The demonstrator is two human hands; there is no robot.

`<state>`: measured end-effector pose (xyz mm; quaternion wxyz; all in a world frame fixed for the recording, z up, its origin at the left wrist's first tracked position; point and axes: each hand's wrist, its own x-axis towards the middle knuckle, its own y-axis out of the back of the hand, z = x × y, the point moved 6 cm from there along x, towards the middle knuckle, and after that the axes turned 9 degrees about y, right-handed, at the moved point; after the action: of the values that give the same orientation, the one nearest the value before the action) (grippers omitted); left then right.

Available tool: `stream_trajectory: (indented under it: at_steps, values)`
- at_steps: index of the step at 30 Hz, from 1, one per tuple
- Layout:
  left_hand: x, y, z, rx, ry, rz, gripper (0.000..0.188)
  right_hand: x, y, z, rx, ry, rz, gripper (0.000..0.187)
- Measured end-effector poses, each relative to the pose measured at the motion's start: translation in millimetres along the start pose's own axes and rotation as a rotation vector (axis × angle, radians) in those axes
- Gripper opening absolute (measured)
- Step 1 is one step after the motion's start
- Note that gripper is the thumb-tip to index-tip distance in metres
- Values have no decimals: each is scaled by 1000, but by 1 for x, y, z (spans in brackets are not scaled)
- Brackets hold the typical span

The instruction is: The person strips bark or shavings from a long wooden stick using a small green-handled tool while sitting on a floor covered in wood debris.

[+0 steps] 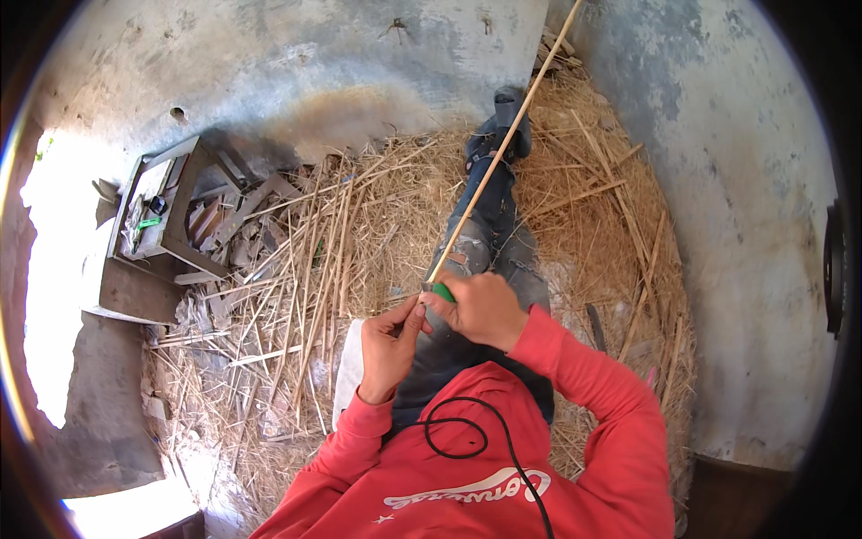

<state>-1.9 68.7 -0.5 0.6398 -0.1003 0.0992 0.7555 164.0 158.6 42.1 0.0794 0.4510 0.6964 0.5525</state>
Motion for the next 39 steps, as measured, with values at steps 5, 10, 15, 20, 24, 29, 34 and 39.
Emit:
stream_trajectory:
  at_steps: [5, 10, 15, 20, 24, 29, 34, 39]
  values:
    - [7, 0, -1, 12, -36, 38, 29, 0, 6, 30, 103, -203, 19, 62]
    - [1, -2, -11, -5, -71, 21, 30, -9, 0, 13, -16, -90, -32, 53]
    - [6, -6, -7, -28, -41, 56, 30, -2, -6, 0, 50, -47, 4, 60]
    - [1, 1, -4, 9, -27, 29, 30, 10, 12, 31, -15, -183, -27, 64]
    - [1, 2, -15, -121, -4, 0, 29, 2, -7, 14, 32, -72, -22, 64]
    - [6, -3, -9, -253, 48, -71, 29, 6, -5, 27, 120, -125, 15, 61]
    - [6, 1, -7, -249, 50, -87, 30, 3, -10, 12, -8, -13, 0, 61]
    - [8, -4, -12, -257, 25, -81, 31, 5, -4, 10, 65, -27, 21, 60]
